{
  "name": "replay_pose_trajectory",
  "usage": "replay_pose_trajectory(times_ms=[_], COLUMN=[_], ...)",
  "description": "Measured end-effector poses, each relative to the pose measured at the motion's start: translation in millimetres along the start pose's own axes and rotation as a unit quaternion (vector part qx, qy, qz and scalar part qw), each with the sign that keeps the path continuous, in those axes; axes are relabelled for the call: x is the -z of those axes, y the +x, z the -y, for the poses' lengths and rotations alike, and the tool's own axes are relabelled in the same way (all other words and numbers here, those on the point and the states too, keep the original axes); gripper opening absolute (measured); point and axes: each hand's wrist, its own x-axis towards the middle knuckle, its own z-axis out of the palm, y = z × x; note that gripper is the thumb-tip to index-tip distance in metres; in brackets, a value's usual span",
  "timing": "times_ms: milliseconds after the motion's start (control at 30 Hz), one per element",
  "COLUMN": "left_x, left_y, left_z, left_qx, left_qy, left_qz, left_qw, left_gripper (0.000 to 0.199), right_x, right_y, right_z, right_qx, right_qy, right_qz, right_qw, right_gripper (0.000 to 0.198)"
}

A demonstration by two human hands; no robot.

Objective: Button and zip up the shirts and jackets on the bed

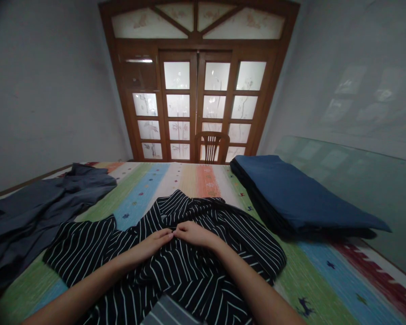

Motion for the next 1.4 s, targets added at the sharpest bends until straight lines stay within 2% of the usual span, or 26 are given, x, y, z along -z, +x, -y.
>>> replay_pose_trajectory(times_ms=[133, 300, 433, 633, 867, 1133, 1267, 1400], left_x=[1.3, 3.4, 5.6, 9.6, 15.4, 16.1, 25.9, 34.7], left_y=[3.5, 5.6, 5.6, 4.6, 2.5, 0.7, -1.7, 1.4], left_z=[2.7, 11.7, 16.3, 13.9, 10.5, 7.9, 7.6, 10.4], left_qx=[-0.009, -0.051, -0.057, -0.030, 0.018, 0.019, 0.014, 0.012], left_qy=[0.015, -0.002, 0.005, -0.046, -0.129, -0.135, -0.179, -0.144], left_qz=[0.007, 0.045, 0.065, 0.076, 0.105, 0.115, 0.091, 0.038], left_qw=[1.000, 0.998, 0.996, 0.996, 0.986, 0.984, 0.979, 0.989], left_gripper=[0.024, 0.022, 0.020, 0.017, 0.018, 0.017, 0.014, 0.012], right_x=[-1.0, 2.0, 5.6, 6.8, 14.2, 20.5, 25.0, 34.0], right_y=[0.9, 1.6, 0.0, -3.8, -8.4, -10.8, -14.1, -16.5], right_z=[-2.1, -2.7, -2.1, 3.1, 14.0, 15.5, 0.6, -11.4], right_qx=[0.001, -0.001, 0.004, 0.030, 0.055, 0.065, 0.028, -0.018], right_qy=[0.004, -0.003, -0.020, -0.060, -0.119, -0.175, -0.217, -0.246], right_qz=[-0.001, -0.007, -0.007, -0.019, -0.003, 0.043, 0.024, -0.021], right_qw=[1.000, 1.000, 1.000, 0.998, 0.991, 0.981, 0.975, 0.969], right_gripper=[0.023, 0.024, 0.024, 0.023, 0.017, 0.017, 0.014, 0.021])
